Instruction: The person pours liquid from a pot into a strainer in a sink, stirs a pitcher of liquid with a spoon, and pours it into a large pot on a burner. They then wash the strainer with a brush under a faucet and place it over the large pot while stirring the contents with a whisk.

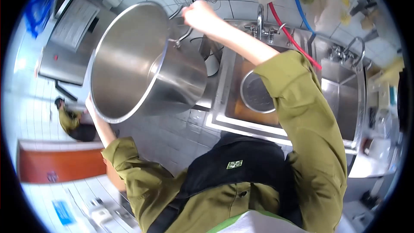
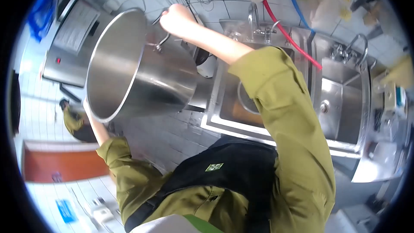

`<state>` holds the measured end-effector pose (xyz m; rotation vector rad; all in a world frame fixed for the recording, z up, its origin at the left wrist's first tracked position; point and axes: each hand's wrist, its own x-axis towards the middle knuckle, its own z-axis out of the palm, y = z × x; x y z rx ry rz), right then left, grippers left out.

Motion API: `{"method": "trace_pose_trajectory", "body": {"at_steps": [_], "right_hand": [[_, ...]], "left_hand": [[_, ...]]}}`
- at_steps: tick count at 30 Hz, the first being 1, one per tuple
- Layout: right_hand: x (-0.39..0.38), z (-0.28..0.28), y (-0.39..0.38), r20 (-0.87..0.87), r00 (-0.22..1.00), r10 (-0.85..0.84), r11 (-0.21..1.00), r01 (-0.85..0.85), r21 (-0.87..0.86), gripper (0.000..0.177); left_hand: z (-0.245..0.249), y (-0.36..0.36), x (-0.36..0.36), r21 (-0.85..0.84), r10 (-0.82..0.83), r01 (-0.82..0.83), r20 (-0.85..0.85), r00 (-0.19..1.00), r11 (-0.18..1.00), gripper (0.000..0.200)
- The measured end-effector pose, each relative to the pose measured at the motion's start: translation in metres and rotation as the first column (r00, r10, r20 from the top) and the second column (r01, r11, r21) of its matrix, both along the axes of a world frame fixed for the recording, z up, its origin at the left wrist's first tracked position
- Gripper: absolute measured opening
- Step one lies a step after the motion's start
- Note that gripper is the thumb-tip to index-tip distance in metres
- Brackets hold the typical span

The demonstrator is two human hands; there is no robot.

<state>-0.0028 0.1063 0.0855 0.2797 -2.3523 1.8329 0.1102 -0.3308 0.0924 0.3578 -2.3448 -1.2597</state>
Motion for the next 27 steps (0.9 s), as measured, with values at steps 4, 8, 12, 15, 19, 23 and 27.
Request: {"method": "trace_pose_trajectory", "body": {"at_steps": [4,8,12,15,19,23,27], "right_hand": [[-0.037,-0.007,-0.064,0.101,0.993,-0.056,0.998,0.057,-0.006,0.031],[-0.051,-0.011,-0.105,0.167,0.982,-0.087,0.996,0.083,0.029,0.028],[-0.079,-0.024,-0.138,0.182,0.980,-0.076,0.997,0.072,0.028,0.024],[-0.098,-0.039,-0.158,0.151,0.980,-0.129,0.992,0.127,0.020,0.028],[-0.116,-0.054,-0.174,0.153,0.975,-0.161,0.987,0.160,0.021,0.030],[-0.110,-0.047,-0.180,0.098,0.980,-0.174,0.983,0.167,0.073,0.029],[-0.137,-0.093,-0.183,-0.322,0.942,0.089,0.933,-0.192,-0.303,0.008]], "left_hand": [[-0.006,-0.073,-0.073,-0.090,-0.013,0.013,0.005,1.000,0.996,0.026],[-0.013,-0.108,-0.135,-0.209,-0.004,0.020,0.078,0.997,0.978,0.024],[-0.041,-0.149,-0.178,-0.311,-0.105,0.130,0.094,0.990,0.942,0.023],[-0.041,-0.154,-0.200,-0.230,-0.171,0.186,0.086,0.982,0.955,0.023],[-0.049,-0.168,-0.228,-0.159,-0.214,0.226,0.089,0.973,0.961,0.024],[-0.025,-0.105,-0.206,-0.179,-0.253,0.270,0.116,0.961,0.946,0.027],[-0.052,-0.066,-0.204,-0.249,-0.338,0.345,0.072,0.939,0.905,0.026]]}}
